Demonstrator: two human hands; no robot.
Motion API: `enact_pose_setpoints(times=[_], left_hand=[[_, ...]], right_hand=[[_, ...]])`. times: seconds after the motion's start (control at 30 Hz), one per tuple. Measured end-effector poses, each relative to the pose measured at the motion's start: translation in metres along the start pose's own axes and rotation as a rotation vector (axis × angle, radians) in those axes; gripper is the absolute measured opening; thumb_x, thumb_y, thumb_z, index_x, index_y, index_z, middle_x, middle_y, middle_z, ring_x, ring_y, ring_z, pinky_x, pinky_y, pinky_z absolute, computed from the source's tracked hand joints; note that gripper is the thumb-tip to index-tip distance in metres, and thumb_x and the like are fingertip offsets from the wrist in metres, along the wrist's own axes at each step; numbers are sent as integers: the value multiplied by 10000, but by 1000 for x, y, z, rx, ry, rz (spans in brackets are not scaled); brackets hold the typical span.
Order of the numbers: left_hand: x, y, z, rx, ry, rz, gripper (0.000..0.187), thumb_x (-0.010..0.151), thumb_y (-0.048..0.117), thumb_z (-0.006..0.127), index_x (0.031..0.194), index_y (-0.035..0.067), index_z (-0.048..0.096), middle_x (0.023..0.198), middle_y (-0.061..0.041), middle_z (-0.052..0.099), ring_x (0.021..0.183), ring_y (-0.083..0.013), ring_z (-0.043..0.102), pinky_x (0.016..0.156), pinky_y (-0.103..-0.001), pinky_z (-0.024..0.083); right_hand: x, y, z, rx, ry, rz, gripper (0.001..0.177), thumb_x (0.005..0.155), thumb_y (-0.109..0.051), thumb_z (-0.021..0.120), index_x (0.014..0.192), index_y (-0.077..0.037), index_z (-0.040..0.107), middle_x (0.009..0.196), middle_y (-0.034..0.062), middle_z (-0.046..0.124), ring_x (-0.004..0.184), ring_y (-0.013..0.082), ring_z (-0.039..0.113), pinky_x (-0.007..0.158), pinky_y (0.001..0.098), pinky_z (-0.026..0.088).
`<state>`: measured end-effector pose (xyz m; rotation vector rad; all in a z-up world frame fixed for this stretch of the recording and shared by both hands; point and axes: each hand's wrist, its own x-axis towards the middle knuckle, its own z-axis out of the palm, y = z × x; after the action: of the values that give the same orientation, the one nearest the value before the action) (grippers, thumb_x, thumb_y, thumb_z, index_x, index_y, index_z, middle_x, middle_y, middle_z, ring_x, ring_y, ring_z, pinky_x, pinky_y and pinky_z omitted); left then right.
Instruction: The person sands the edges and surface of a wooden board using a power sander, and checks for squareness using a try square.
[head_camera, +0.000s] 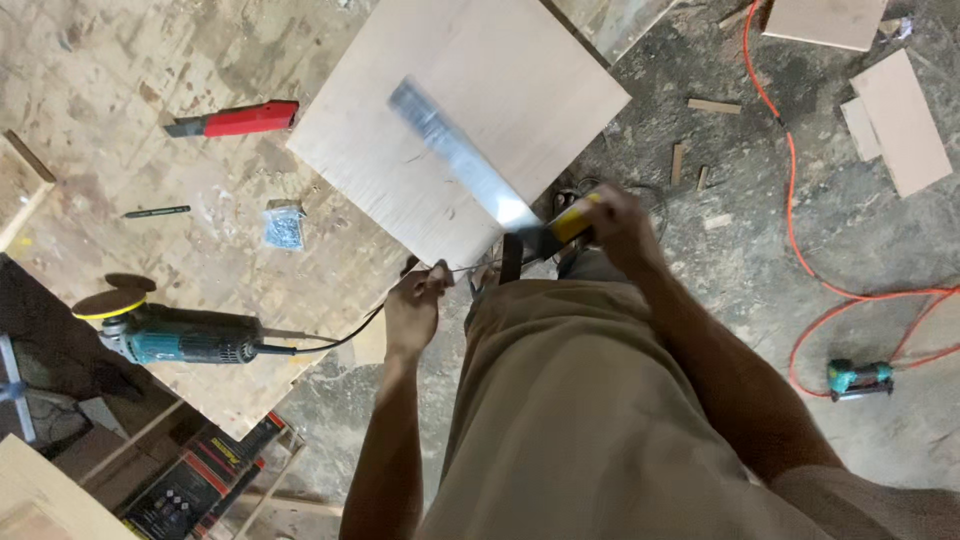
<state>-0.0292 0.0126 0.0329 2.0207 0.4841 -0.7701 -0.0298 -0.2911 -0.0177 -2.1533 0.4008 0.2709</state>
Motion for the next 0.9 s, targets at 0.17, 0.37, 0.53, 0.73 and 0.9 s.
enact_pose_setpoints(times=[0.17,0.37,0.53,0.73,0.9], left_hand=[[4,-12,21,-136,99,-80,398,928,339,672,1053,-40,674,931,-220,731,897,-324,729,764,-422,549],[12,-28,35,-387,136,-97,467,904,385,738,1032,-46,612,909,-165,689,871,-227,688,674,-278,510],[8,-25,31,-460,62,-113,353,923,300,720,1096,6,629,1016,-144,666,949,-235,647,721,-333,484],[31,-76,46,-739,100,-156,309,1003,319,554,1092,29,610,1108,-135,612,1002,-307,680,717,-317,502],[10,-52,50,-547,309,-2,393,955,382,620,1137,33,617,1077,-184,608,993,-343,633,820,-460,483]], right_hand=[[26,95,-44,282,96,189,273,1013,-313,602,926,-62,540,794,181,566,646,291,673,564,336,574],[6,-20,-2,137,-125,226,273,973,-284,603,1047,-22,612,787,241,624,711,424,685,513,495,567],[28,101,-53,448,118,229,285,1030,-324,629,973,-53,559,813,204,588,666,294,675,576,350,602],[-1,-23,35,260,-251,128,170,984,-176,587,885,-48,640,771,167,679,685,333,708,530,411,586],[17,25,-30,351,-139,-232,144,976,-139,602,990,5,606,904,218,644,904,391,631,772,482,518]])
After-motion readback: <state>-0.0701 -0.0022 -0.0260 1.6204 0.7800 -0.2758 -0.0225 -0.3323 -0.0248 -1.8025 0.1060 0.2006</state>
